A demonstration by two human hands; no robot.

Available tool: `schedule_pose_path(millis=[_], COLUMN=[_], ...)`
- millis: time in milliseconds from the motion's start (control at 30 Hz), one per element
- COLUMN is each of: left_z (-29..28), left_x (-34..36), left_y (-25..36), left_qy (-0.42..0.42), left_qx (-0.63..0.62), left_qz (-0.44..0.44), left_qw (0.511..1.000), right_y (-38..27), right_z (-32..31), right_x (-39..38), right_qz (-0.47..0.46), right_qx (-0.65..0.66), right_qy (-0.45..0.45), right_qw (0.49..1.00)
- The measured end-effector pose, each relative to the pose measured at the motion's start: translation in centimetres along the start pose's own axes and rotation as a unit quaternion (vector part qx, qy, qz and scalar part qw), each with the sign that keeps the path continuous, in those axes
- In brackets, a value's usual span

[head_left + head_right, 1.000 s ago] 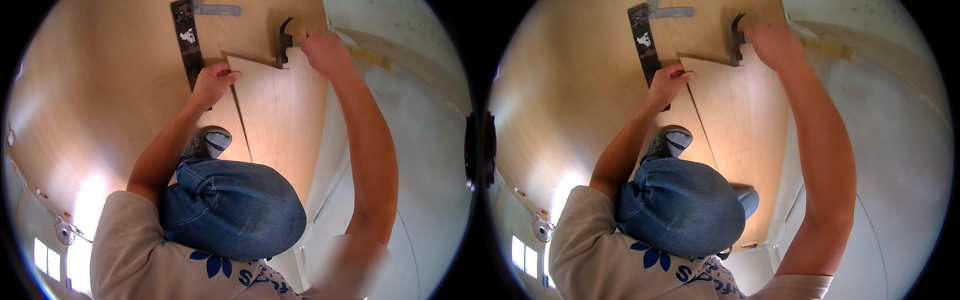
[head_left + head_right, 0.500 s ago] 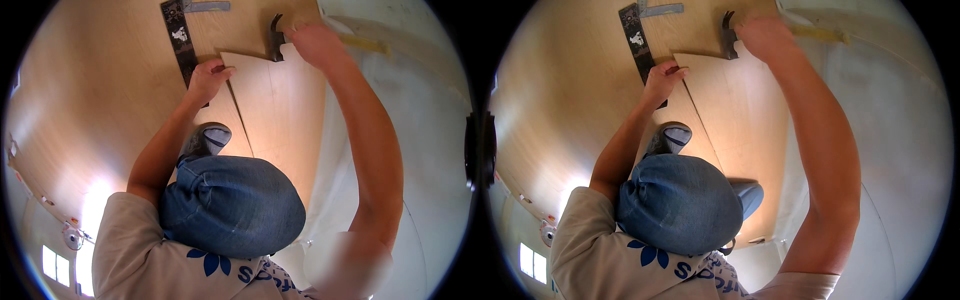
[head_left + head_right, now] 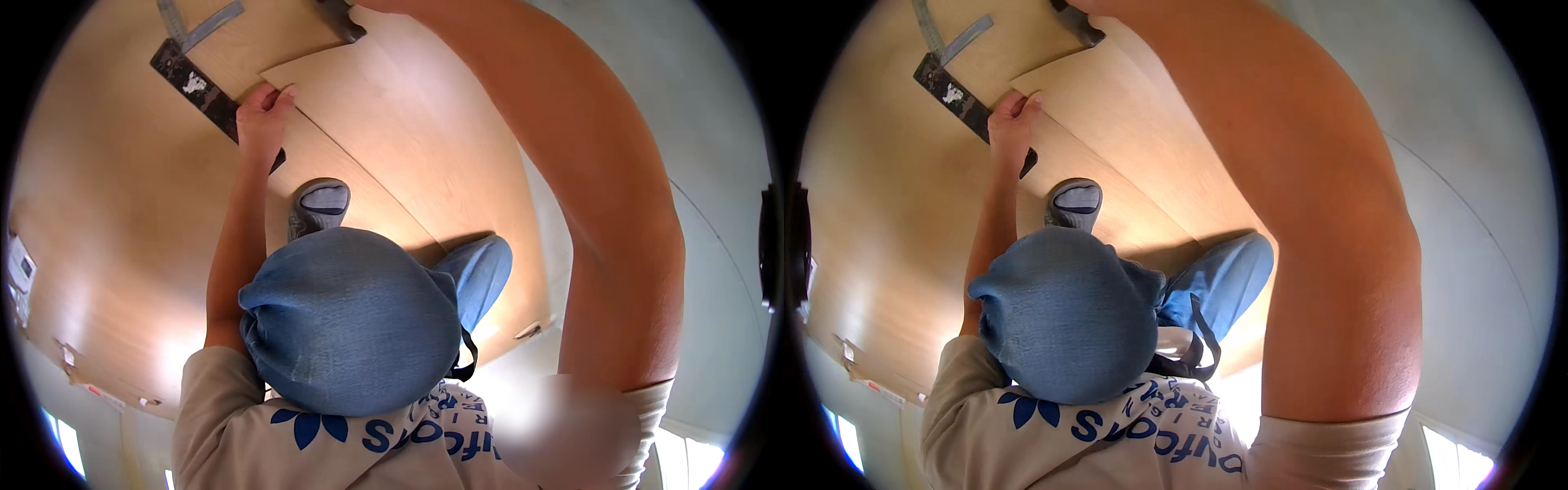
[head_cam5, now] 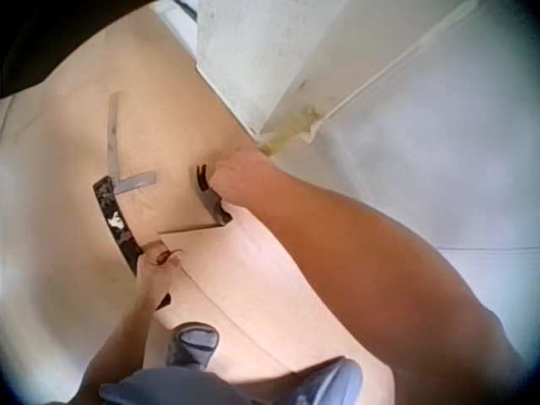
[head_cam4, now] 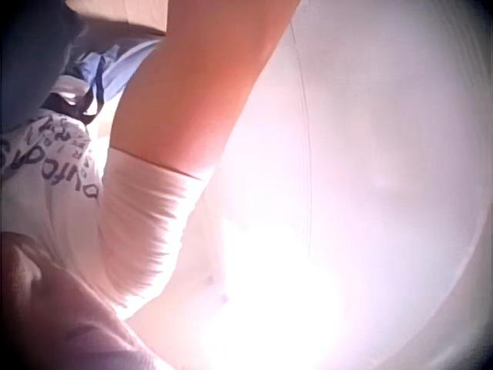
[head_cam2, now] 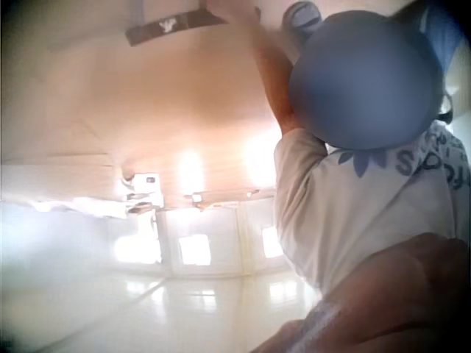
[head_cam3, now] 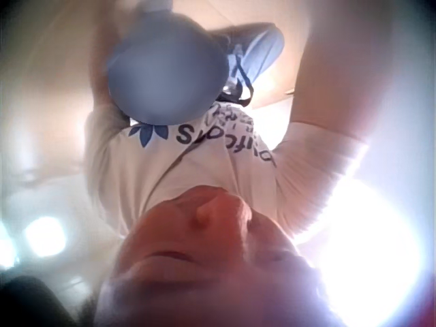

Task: The person installs a laminate floor panel by hand and with a hammer, positioning it against the wall, using a metal tool to pull it into place, and marking a cut line with a pencil and square.

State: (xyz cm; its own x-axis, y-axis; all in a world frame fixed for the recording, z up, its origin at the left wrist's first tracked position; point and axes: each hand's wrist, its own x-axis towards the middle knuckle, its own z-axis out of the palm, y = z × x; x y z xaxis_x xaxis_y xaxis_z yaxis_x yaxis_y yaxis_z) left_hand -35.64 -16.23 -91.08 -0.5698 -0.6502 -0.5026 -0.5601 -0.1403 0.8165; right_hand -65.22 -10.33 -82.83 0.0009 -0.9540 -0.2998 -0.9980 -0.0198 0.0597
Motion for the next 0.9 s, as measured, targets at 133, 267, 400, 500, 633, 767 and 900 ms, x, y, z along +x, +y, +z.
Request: schedule_pose_path(millis=[133,267,400,500,633,767,900], left_z=[-0.3,-0.6,-1.6,-1.9,-1.7,-2.1,-1.1], left_x=[0.9,1.1,1.7,2.1,1.8,2.2,1.1], left_y=[-2.0,-1.7,-2.3,-2.1,1.0,4.9,7.8], left_qy=[-0.020,-0.027,-0.048,-0.062,-0.085,-0.130,-0.095], left_qx=[-0.011,0.001,0.081,0.044,0.142,0.377,0.563], left_qz=[0.010,0.001,0.014,0.002,-0.023,-0.019,0.107], left_qw=[1.000,1.000,0.995,0.997,0.986,0.917,0.814], right_y=[-0.4,-0.6,-0.5,-0.9,-3.8,-7.4,-8.8], right_z=[-0.3,0.2,-2.6,0.1,5.0,10.6,14.6], right_x=[-0.1,0.2,-1.3,-4.2,-12.4,-20.0,-25.1], right_qz=[0.028,0.031,0.020,0.132,0.395,0.515,0.568], right_qx=[0.024,0.014,0.031,0.137,0.260,0.322,0.305], right_qy=[-0.001,-0.013,-0.050,0.097,0.056,0.110,0.110], right_qw=[0.999,0.999,0.998,0.977,0.879,0.787,0.757])
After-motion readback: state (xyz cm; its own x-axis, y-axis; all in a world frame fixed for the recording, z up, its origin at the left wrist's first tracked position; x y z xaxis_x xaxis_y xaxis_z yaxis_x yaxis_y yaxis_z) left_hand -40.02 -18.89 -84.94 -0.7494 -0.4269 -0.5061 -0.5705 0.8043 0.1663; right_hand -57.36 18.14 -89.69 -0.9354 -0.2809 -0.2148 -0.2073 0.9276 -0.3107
